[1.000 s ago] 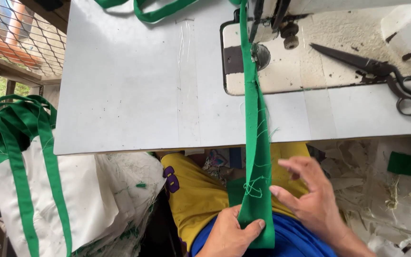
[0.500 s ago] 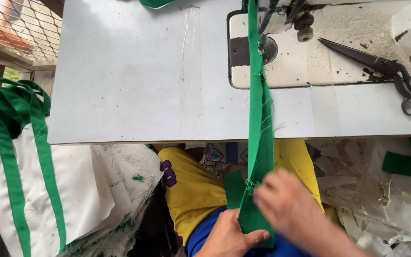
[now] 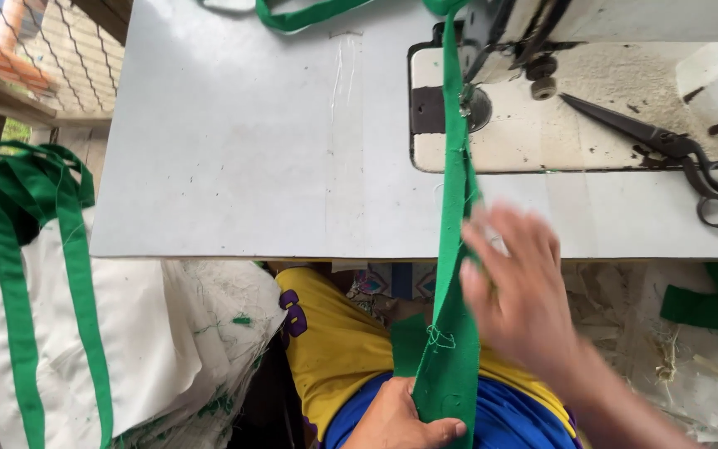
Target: Folding the edges of green fabric straps and feeding them through an industrial sewing machine to finish them.
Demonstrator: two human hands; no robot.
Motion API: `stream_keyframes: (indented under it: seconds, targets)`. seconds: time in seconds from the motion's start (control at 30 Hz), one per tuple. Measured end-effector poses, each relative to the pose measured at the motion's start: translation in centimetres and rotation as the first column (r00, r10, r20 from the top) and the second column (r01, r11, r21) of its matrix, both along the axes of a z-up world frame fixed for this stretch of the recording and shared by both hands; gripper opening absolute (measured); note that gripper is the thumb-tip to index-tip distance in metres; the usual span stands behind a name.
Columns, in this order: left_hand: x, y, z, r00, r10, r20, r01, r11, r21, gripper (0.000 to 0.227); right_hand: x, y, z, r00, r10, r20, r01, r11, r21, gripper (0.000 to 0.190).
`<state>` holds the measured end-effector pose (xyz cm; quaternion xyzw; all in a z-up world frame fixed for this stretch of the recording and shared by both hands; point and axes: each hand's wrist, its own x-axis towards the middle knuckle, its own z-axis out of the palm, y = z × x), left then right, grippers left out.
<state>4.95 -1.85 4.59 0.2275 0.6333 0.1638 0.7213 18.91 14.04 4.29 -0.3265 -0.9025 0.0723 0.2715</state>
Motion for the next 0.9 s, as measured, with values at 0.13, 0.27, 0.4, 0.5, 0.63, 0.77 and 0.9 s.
stream_keyframes:
  seconds: [0.13,0.27,0.4,0.5,0.63,0.77,0.9]
  targets:
    - [0.2,-1.0,-1.6,0.990,-0.057,-0.128,0.099,0.930,0.354,0.011,0.7,-6.0,-0.6,0.918,0.357,-0.170,-0.349,0.934,0.079,0.021]
    - [0.4,-0.8,-1.5,0.988,-0.056,-0.143,0.076,0.987,0.144,0.016,2.5,-4.4,-3.5,0.944,0.217,-0.248,-0.203,0.976,0.081,0.013]
    - [0.5,-1.4,-1.9,0.987,-0.071,-0.147,0.095,0.981,0.170,0.019,2.5,-3.8,-2.8,0.954,0.148,-0.262,-0.132,0.988,0.079,0.008]
    - [0.5,-1.0,-1.3,0.999,-0.009,-0.050,0.016,0.989,0.150,0.014,2.3,-1.0,-3.0,0.990,0.026,-0.137,-0.018,0.998,0.057,0.016]
    - [0.6,-1.3,-1.8,0.998,0.062,0.029,-0.063,0.997,0.035,0.033,2.3,3.5,-3.6,0.969,-0.219,0.115,0.228,0.971,-0.073,0.049]
    - [0.6,-1.5,-2.2,0.991,-0.052,-0.127,0.046,0.997,-0.055,0.021,2.1,5.1,-3.1,0.980,-0.168,0.111,0.193,0.942,-0.273,0.061]
    - [-1.1,-3.4,-4.3,0.800,0.223,0.558,-0.291,0.956,0.036,0.061,1.2,4.5,-0.7,0.924,-0.370,-0.095,0.266,0.803,-0.534,0.047]
